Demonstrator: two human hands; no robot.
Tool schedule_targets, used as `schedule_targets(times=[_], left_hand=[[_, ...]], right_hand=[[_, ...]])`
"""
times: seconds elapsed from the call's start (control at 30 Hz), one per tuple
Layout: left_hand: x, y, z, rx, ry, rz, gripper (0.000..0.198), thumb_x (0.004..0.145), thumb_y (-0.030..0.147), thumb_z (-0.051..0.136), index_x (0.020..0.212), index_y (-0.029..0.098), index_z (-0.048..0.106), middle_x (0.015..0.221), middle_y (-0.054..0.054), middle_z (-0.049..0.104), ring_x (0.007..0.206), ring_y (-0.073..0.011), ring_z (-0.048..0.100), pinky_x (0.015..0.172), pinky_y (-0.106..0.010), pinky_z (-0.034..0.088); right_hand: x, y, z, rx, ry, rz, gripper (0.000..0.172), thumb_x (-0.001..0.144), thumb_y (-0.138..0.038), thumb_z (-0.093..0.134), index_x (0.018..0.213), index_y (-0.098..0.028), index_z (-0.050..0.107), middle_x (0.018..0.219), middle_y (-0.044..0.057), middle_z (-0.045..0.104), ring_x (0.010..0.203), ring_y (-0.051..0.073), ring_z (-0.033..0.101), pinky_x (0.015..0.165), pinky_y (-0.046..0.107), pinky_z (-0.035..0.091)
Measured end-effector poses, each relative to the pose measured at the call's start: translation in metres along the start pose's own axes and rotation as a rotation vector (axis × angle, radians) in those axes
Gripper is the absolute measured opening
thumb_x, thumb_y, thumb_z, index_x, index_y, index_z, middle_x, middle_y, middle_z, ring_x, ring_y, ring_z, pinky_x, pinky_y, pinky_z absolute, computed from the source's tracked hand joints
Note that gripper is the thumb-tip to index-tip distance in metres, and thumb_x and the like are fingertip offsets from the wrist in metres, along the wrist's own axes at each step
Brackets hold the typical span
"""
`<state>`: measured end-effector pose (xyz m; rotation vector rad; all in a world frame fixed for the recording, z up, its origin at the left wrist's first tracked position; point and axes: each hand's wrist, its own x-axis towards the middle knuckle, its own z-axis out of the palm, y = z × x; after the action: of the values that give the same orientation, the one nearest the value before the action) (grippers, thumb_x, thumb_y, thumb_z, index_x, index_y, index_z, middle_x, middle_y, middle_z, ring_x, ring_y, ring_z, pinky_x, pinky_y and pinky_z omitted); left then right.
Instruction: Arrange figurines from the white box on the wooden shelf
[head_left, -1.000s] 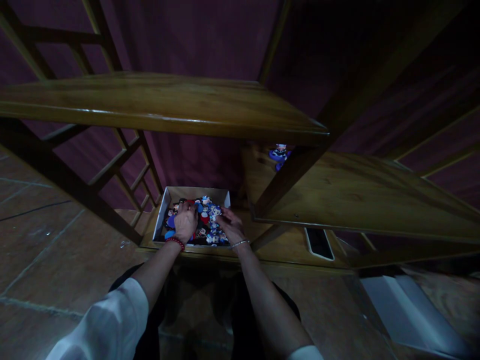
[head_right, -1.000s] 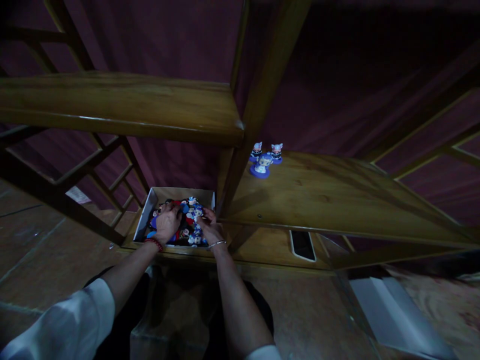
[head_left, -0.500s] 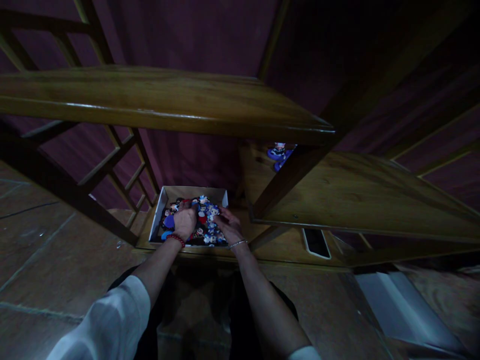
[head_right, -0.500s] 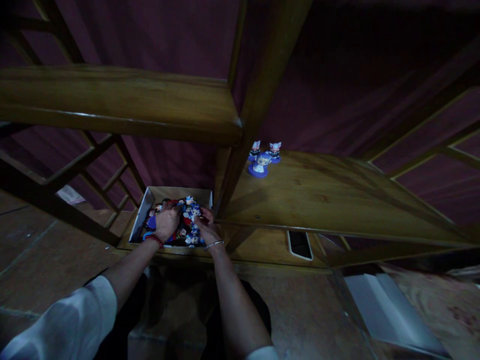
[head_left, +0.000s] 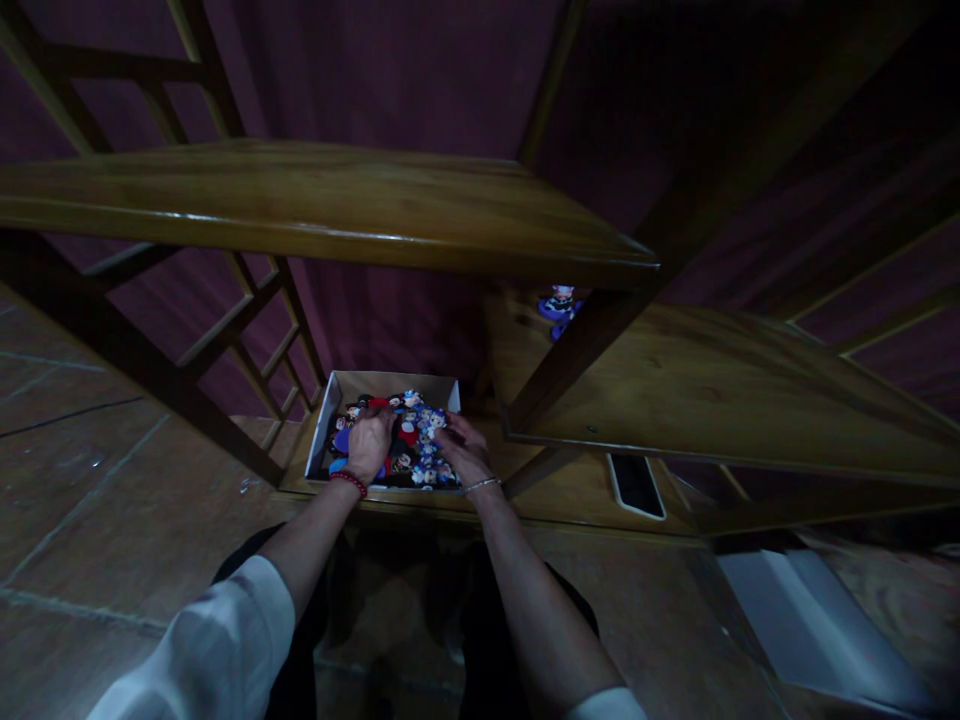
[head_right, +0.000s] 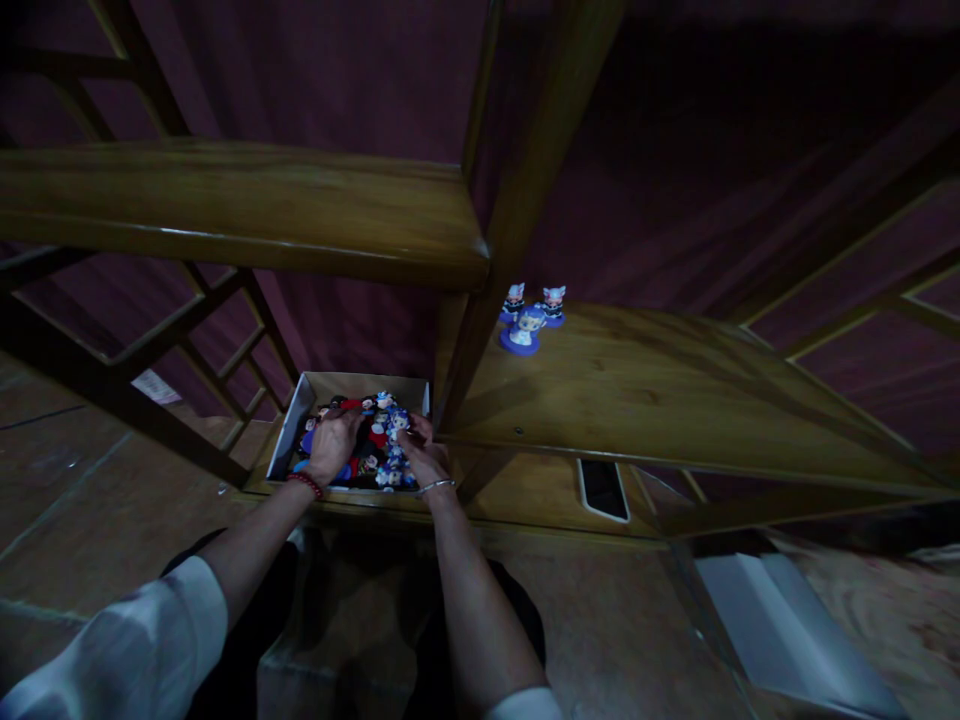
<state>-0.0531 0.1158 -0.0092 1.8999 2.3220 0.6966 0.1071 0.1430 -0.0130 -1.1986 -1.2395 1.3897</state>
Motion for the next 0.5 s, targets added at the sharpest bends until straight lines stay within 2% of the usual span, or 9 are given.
schedule_targets(times=[0.2, 0.33, 0.5], left_hand=[[-0.005, 0.0, 0.001, -0.17, 0.016, -0.122, 0.034, 0.083, 0.035, 0.036, 0.101, 0.018, 0.059, 0.09, -0.009, 0.065, 0.081, -0.0187, 0.059, 0.072, -0.027, 0.042], [-0.008, -0.004, 0.006, -0.464, -0.022, -0.241, 0.03, 0.081, 0.035, 0.042, 0.096, 0.018, 0.061, 0.086, -0.007, 0.066, 0.074, -0.016, 0.06, 0.066, -0.024, 0.043], [-0.014, -0.002, 0.007, -0.862, -0.098, -0.416, 0.025, 0.076, 0.031, 0.048, 0.088, 0.014, 0.062, 0.066, -0.002, 0.064, 0.054, -0.0125, 0.058, 0.047, -0.02, 0.042]], right_hand=[[-0.001, 0.001, -0.004, 0.011, -0.003, 0.039, 0.052, 0.059, -0.037, 0.061, 0.108, -0.022, 0.052, 0.093, 0.003, 0.063, 0.075, 0.016, 0.059, 0.062, 0.026, 0.048], [-0.002, 0.0, -0.006, 0.03, -0.016, 0.019, 0.051, 0.061, -0.033, 0.061, 0.11, -0.025, 0.052, 0.09, 0.0, 0.063, 0.071, 0.014, 0.058, 0.059, 0.024, 0.048], [-0.001, 0.005, -0.007, 0.045, -0.001, 0.02, 0.051, 0.059, -0.032, 0.063, 0.108, -0.023, 0.053, 0.089, 0.001, 0.062, 0.069, 0.014, 0.058, 0.059, 0.024, 0.048]])
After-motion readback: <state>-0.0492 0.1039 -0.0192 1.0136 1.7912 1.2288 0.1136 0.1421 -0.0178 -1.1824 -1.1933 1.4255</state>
